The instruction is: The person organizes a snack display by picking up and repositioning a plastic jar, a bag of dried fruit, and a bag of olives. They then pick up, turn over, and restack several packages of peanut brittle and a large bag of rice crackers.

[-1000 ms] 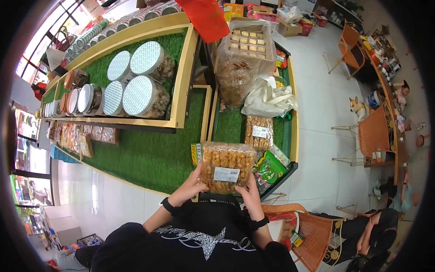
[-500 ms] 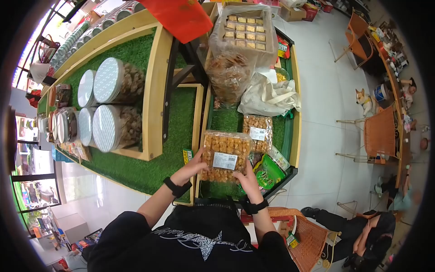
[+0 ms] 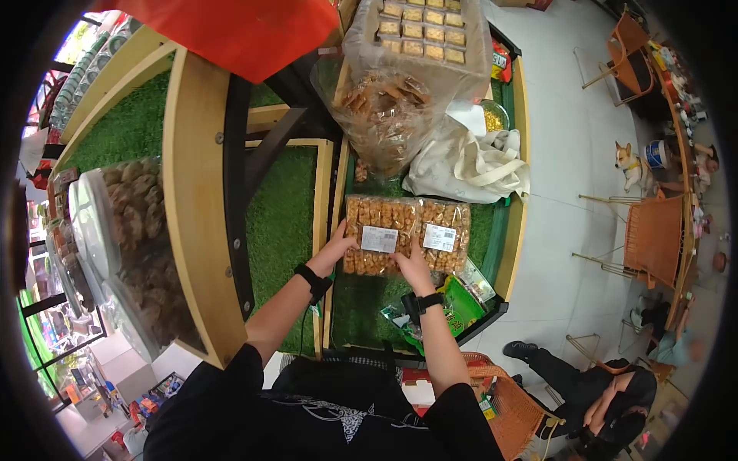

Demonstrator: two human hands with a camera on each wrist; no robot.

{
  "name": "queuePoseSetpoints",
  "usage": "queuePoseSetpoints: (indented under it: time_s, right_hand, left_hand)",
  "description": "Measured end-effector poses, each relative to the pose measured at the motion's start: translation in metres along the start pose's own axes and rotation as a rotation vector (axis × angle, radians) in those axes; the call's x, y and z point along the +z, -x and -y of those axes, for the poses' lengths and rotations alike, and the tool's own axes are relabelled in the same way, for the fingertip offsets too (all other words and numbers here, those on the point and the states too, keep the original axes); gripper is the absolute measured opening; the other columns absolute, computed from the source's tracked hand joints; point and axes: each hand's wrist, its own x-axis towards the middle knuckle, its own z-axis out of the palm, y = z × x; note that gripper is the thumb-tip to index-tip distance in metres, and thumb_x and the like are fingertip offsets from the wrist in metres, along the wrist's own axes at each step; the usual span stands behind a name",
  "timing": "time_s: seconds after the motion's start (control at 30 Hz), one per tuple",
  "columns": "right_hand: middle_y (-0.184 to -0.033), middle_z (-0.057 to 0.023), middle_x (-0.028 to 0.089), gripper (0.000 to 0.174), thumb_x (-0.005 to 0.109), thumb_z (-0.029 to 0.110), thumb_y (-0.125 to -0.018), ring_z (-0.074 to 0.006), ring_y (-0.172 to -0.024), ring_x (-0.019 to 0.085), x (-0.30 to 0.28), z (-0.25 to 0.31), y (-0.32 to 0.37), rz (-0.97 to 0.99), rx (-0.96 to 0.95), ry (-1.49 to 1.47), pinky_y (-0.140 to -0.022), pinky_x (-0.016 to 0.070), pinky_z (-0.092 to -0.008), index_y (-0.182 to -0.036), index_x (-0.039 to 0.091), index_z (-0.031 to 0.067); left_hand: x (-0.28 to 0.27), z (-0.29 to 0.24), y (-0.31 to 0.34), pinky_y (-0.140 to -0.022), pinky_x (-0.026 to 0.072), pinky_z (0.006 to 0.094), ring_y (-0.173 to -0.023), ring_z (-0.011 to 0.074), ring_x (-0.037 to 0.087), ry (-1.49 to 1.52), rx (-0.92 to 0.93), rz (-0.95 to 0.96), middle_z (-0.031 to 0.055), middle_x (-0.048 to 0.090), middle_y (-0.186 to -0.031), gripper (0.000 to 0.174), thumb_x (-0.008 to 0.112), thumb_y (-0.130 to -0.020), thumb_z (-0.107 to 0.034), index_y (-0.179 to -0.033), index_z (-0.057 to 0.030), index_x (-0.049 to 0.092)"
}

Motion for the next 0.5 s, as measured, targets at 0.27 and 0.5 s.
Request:
queuePoseSetpoints:
  time_s: [0.27,0.5]
  right_hand:
    - [-0.125,-0.0288,0.032,0.073,0.059,0.028,-0.068,-0.0368,-0.115,0.036,0.029,-0.019,-0.026,0.105,-0.128,0.258,-0.092,0.0323,-0.0367,-0.127,0.028,-0.002]
    - [-0.124,-0.0243,0.036,0.065,0.059,0.02,-0.071,-0.0342,-0.115,0.036,0.025,-0.022,0.0,0.024,-0.18,0.033,-0.094,0.0301,-0.035,-0.125,0.031,-0.0035]
  left_hand:
    - [-0.001,0.048,-0.055,-0.097,0.0259,0.0372,-0.12,0.0353,0.026,-0.334,0.015,-0.244,0.0256,0.028,-0.128,0.082,0.06,-0.063,-0.025,-0.13,0.0019,0.022]
    - [0.002,0.028,-0.022,-0.095,0.0279,0.032,-0.117,0.0279,0.034,-0.134,0.079,-0.131,0.0222,0.031,-0.129,0.074,0.057,-0.069,-0.021,-0.129,0.0054,0.024]
